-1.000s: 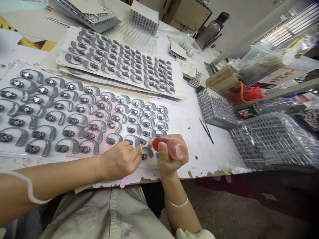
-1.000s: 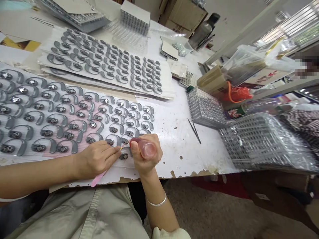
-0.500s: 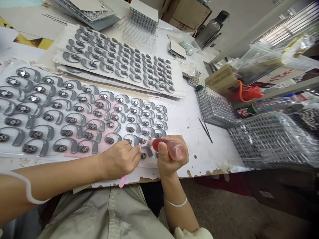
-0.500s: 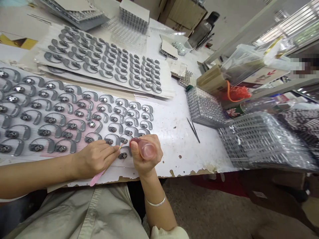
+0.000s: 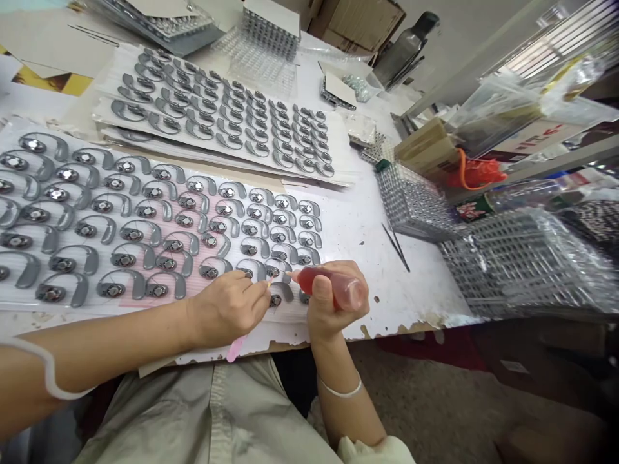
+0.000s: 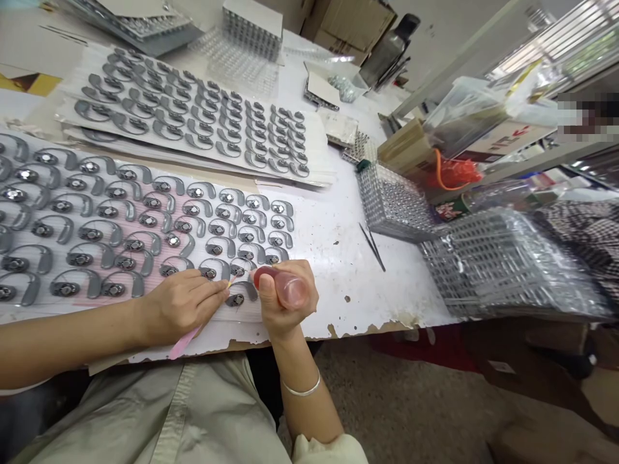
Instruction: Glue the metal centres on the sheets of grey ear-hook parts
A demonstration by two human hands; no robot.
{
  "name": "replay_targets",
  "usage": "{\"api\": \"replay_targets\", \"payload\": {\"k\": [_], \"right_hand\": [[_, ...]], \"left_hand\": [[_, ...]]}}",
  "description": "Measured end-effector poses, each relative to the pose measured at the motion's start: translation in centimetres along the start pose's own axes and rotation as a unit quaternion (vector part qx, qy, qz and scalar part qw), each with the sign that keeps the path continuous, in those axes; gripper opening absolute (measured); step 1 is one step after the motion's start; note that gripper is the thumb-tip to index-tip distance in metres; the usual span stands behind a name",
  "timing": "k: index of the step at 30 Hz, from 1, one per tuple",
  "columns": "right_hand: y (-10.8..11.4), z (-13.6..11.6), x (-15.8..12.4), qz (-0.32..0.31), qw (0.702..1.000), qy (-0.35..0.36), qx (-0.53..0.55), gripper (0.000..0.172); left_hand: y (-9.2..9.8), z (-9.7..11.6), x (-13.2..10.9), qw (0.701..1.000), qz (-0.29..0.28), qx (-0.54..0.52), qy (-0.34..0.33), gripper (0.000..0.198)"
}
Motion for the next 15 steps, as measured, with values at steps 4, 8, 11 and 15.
{"api": "replay_targets", "payload": {"k": [4,8,11,15], "right_hand": [[-0.18,-0.05,0.11,-0.007,1.0,0.003,0.003,0.002],[-0.17,0.15,0.04,-0.007,1.0,0.001,-0.001,0.005],[-0.17,0.23,-0.05,-0.013,1.0,0.003,-0.011,0.006],[-0.18,0.26,-0.12,-0.016,1.0,0.007,-0.014,0.008]], "left_hand": [[-0.08,-0.07,-0.02,1.0,0.0,-0.012,0.002,0.014],[0.02,-0.14,0.06,1.0,0.001,-0.01,0.004,0.016],[0.02,-0.08,0.02,1.0,-0.001,-0.009,0.001,0.015],[0.06,-0.01,-0.04,1.0,0.002,0.0,0.001,0.015]]}}
Point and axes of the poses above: each hand's wrist, its own x-axis towards the middle knuckle, its own y-axis out of the back of the hand, z = x × y, the point moved 8 cm from there along x, towards the middle knuckle, and after that the axes turned 14 degrees about x, right-handed, at the moved point
